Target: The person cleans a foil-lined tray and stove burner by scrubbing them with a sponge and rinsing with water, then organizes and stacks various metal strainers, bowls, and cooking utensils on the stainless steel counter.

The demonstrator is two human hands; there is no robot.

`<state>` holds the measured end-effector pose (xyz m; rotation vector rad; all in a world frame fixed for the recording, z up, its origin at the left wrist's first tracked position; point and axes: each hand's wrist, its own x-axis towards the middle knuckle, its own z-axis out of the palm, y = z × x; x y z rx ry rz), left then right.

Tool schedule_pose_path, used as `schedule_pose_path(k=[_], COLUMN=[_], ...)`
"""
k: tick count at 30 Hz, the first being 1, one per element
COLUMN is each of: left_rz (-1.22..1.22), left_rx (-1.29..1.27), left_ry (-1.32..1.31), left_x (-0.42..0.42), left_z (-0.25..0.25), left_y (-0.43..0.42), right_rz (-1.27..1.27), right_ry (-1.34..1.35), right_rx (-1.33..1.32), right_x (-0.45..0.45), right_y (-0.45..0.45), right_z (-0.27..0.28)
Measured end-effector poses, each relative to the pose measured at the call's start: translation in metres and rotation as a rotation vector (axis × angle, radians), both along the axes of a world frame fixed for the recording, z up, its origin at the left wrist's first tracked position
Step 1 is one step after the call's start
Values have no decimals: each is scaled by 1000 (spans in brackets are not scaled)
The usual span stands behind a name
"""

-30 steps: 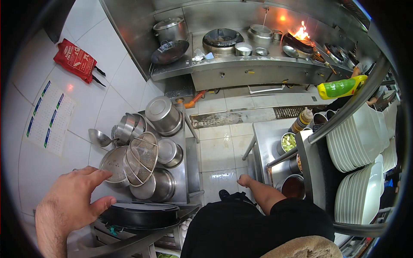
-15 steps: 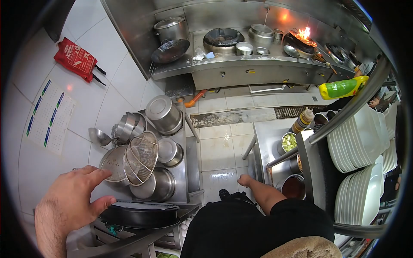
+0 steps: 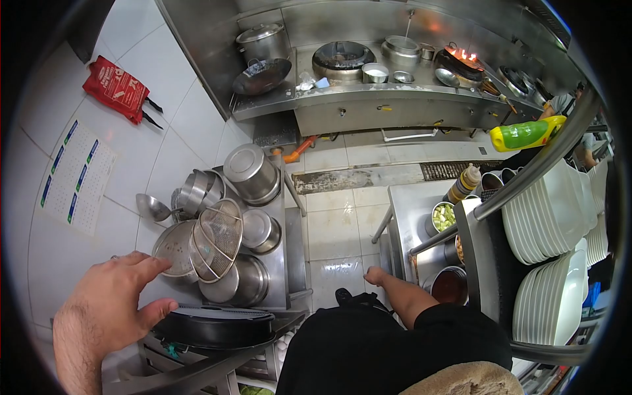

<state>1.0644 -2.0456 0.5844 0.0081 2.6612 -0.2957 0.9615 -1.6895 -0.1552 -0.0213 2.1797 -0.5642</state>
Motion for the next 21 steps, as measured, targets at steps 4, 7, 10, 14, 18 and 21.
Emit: schedule_pose_path(k=[4,7,10,14,18,21], left_rz=[18,17,63,45,49,56], left_rx=[5,11,18,32,34,30], left_ry=[-3,2,-15,2,0,0], left_x=[-1,0,-2,-1,-1,-1], left_z=[0,-1,2,2,3,3], left_y=[1,1,6,4,6,7], right_rz=[5,-5,-10,9,-16,-17], right_ry=[6,16,16,-2,5,36], right_rx=[-1,-5,-8,9,11,-2], right_x=[0,0,1,1,4,4], right_y=[1,1,1,-3,-4,-3], right_z=[1,-4,-5,9,9,-2])
